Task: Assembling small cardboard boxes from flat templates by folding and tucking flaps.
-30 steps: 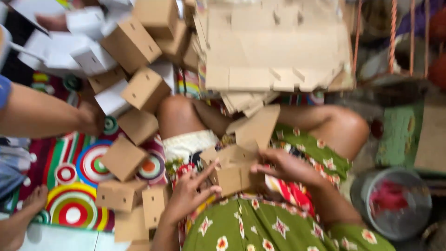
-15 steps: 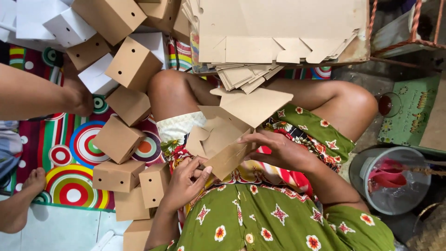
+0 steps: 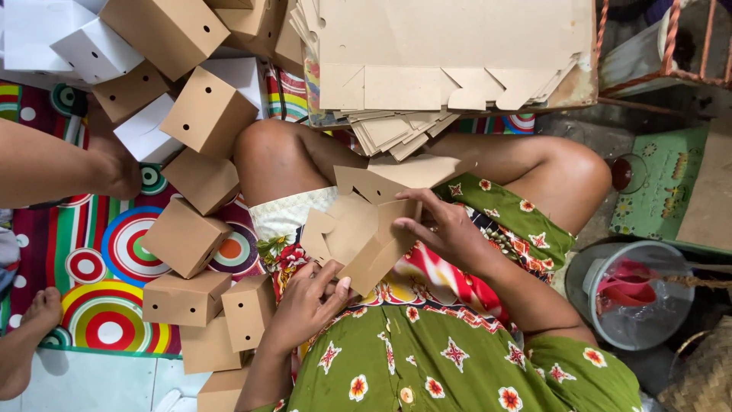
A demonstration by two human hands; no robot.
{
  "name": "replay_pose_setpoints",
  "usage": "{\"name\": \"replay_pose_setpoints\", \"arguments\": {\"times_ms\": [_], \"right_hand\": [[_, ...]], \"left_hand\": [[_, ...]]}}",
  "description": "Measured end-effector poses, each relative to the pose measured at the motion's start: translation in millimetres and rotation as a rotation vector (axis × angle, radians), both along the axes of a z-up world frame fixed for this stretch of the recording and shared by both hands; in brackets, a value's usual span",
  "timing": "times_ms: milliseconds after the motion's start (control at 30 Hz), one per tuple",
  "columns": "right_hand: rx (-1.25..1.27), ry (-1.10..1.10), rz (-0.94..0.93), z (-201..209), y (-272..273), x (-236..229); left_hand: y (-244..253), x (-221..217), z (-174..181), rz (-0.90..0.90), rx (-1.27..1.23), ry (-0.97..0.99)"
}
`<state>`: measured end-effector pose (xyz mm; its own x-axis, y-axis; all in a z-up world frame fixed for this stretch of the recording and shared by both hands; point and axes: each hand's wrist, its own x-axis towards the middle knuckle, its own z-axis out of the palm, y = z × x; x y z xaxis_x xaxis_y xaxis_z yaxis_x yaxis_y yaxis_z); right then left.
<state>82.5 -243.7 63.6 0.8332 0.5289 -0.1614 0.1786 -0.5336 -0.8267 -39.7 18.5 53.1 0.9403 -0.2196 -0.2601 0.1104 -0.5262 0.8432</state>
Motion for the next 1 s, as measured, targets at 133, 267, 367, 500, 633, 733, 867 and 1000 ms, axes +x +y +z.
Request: {"name": "replay_pose_setpoints", "arguments": {"times_ms": [133, 267, 367, 500, 633, 733, 867, 1000], "right_hand": [[-0.113, 0.025, -0.003, -12.0, -0.1, 1.5], [0.069, -0.006, 0.177, 14.6, 7.2, -0.8], [-0.057, -0.036, 0.337, -2.2, -4.8, -7.7], [0.044, -0.009, 0.259, 11.7, -5.6, -11.5], [0.067, -0.097, 0.262, 14.0, -16.1, -14.3], [0.140, -0.010, 0.218, 19.1, -32.4, -15.4], [0.211, 0.202, 0.192, 12.7, -63.0, -15.1], [0.338, 0.396, 0.057, -20.6, -64.2, -14.0]], "left_hand": [[-0.9, 2.8, -2.4, -0.082, 0.078, -0.015], [0.7, 4.4, -2.1, -0.079, 0.067, -0.079], [2.4, 4.5, -3.1, -0.081, 0.041, -0.062], [0.2, 1.1, -6.0, -0.097, 0.039, -0.072], [2.7, 3.4, 0.5, -0.132, 0.053, -0.055], [6.9, 4.7, 24.0, -0.080, 0.026, -0.035], [15.0, -2.7, 42.7, -0.046, -0.019, 0.000], [26.8, -16.4, 51.5, -0.074, 0.029, -0.051]]}}
